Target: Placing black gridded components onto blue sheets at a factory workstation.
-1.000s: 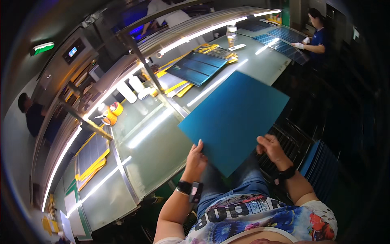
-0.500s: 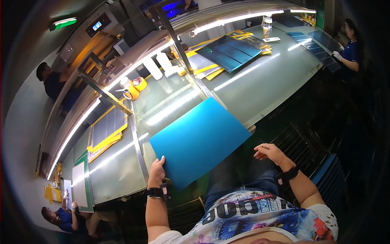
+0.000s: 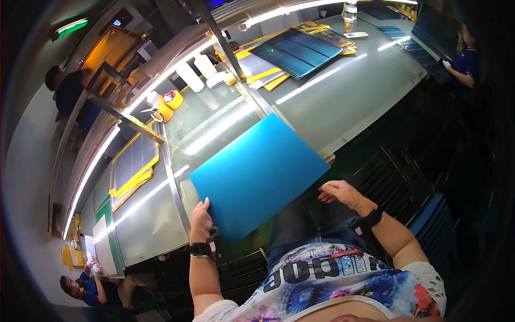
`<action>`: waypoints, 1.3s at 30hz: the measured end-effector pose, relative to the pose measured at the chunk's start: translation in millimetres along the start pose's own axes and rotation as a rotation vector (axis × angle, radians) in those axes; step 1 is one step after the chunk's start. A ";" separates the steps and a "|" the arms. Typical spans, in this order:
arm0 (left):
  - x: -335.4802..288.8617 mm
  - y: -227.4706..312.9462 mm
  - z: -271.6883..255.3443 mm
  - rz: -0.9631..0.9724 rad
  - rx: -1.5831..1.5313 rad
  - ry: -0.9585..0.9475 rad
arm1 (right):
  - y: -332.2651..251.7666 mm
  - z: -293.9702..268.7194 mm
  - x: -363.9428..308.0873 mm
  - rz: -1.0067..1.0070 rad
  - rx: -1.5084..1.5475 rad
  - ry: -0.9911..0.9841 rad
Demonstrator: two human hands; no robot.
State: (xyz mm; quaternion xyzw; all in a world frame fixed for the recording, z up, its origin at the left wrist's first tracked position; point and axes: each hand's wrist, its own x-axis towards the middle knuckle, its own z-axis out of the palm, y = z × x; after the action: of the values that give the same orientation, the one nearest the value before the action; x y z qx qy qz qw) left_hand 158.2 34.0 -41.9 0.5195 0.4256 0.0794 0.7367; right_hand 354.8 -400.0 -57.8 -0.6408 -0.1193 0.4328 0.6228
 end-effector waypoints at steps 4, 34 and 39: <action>-37.7 -17.3 38.0 -0.097 -0.241 -0.140 | 3.8 32.8 6.1 0.087 0.285 -0.161; -73.8 12.2 97.6 0.164 -0.566 -0.279 | -148.2 -16.4 -5.4 -0.478 -0.359 0.083; -64.2 -15.8 83.9 0.153 -0.776 -0.247 | -125.2 -64.7 -24.1 -0.419 -0.157 0.242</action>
State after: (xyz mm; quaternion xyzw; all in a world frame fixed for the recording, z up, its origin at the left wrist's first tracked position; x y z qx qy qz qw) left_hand 172.4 -67.4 -11.9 0.2390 0.2323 0.2256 0.9154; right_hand 434.3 -437.1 55.1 -0.6956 -0.2076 0.2038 0.6569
